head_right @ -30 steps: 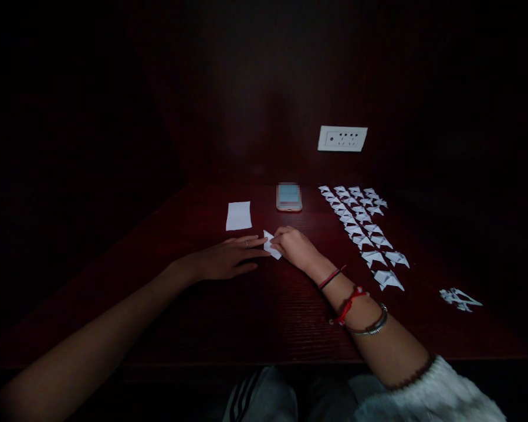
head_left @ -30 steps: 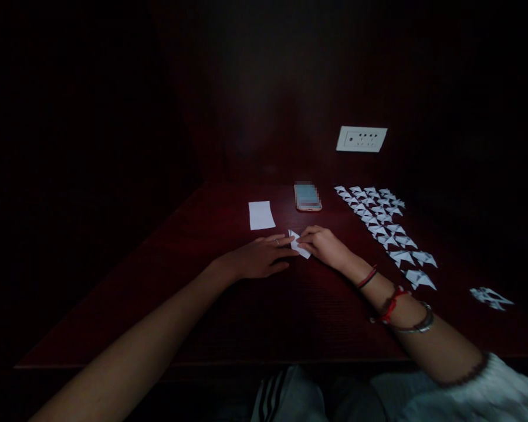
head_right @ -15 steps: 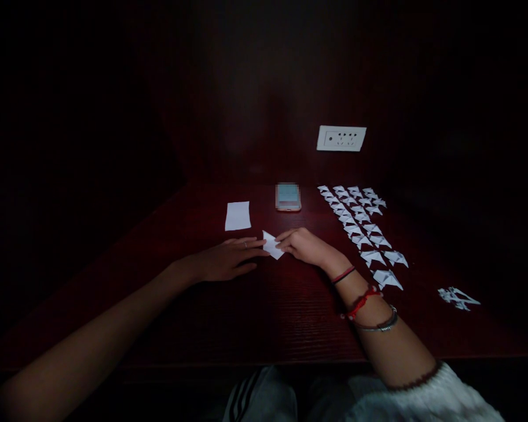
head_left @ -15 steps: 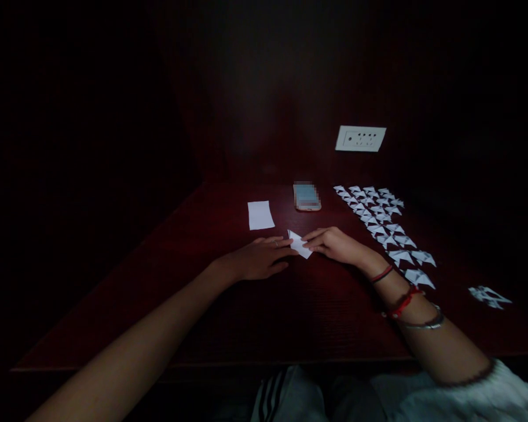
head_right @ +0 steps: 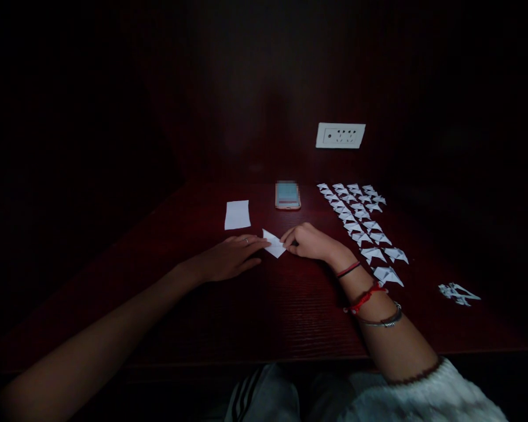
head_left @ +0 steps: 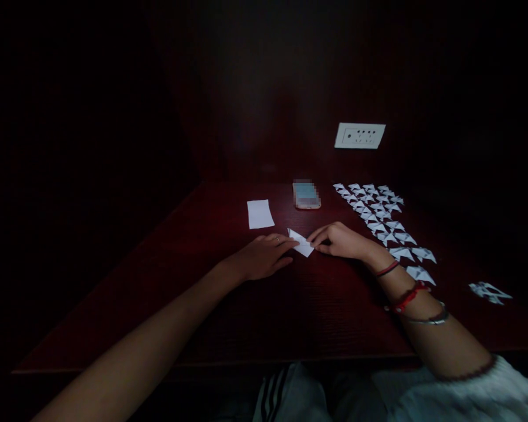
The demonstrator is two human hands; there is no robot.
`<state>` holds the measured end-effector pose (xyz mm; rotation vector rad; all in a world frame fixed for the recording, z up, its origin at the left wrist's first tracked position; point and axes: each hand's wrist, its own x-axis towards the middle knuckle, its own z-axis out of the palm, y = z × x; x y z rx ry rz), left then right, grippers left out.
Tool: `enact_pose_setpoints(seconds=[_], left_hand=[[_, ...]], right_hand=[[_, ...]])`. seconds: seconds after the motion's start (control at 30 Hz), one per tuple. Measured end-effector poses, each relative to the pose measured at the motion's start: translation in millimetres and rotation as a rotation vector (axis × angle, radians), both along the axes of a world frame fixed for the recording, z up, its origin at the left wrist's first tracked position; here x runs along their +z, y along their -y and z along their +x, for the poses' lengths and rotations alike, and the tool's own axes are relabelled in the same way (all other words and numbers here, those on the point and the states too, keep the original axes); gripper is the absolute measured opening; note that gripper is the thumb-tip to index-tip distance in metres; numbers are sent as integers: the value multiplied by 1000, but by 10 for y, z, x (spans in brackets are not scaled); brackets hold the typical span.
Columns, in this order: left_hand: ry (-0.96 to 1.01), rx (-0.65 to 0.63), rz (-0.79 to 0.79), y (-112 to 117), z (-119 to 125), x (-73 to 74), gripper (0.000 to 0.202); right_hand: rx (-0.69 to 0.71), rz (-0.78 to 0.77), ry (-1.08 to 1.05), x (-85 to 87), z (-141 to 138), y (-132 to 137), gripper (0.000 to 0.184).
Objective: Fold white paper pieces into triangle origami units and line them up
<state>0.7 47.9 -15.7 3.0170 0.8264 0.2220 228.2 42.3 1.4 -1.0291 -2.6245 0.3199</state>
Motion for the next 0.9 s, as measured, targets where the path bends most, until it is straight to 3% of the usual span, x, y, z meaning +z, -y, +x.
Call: enact_pose_setpoints(seconds=[0.37, 0.9], left_hand=[[1, 45, 54, -99, 67, -92, 35], [-5, 59, 69, -77, 76, -69, 35]], right_hand=[[-46, 116, -30, -116, -54, -47, 26], [-51, 97, -13, -123, -91, -82, 28]])
